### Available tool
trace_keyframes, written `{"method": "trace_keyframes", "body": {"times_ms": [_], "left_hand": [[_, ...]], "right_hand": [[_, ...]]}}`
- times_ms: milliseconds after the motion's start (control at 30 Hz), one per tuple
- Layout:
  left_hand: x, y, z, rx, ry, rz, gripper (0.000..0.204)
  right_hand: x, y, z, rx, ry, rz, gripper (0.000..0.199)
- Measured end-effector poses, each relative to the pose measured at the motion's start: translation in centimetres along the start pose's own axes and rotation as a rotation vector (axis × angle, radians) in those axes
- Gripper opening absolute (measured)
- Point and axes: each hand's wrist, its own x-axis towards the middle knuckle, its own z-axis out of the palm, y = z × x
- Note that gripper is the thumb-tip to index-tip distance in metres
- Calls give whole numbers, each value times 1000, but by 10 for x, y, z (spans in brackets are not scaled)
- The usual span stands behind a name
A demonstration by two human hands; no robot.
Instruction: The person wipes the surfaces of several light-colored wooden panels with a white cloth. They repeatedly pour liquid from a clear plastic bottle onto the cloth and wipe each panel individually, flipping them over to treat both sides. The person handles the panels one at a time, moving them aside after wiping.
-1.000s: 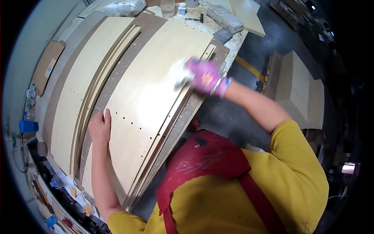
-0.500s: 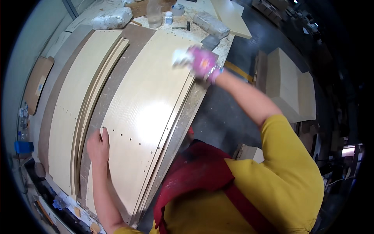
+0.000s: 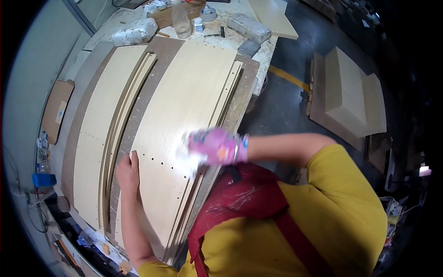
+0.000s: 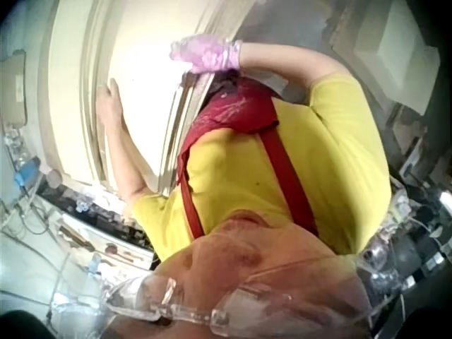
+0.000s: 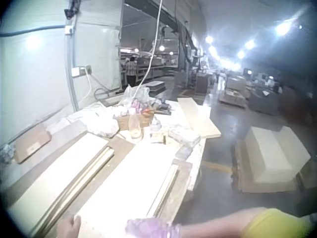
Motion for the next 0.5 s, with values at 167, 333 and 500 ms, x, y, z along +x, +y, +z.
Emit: {"method": "trace_keyframes", "body": {"times_ms": [167,333,500], "left_hand": [[-1,3,-1,-2,5,3,52],[-2,1,-11,-5,58,-21,51],[11,13,-70,62,85,-24,49]], "right_hand": [[-4,98,-57,-263,213,394,47],[-25,25,2,-195,224,-96,41],[-65,30,-26,94,-67,142,35]]}}
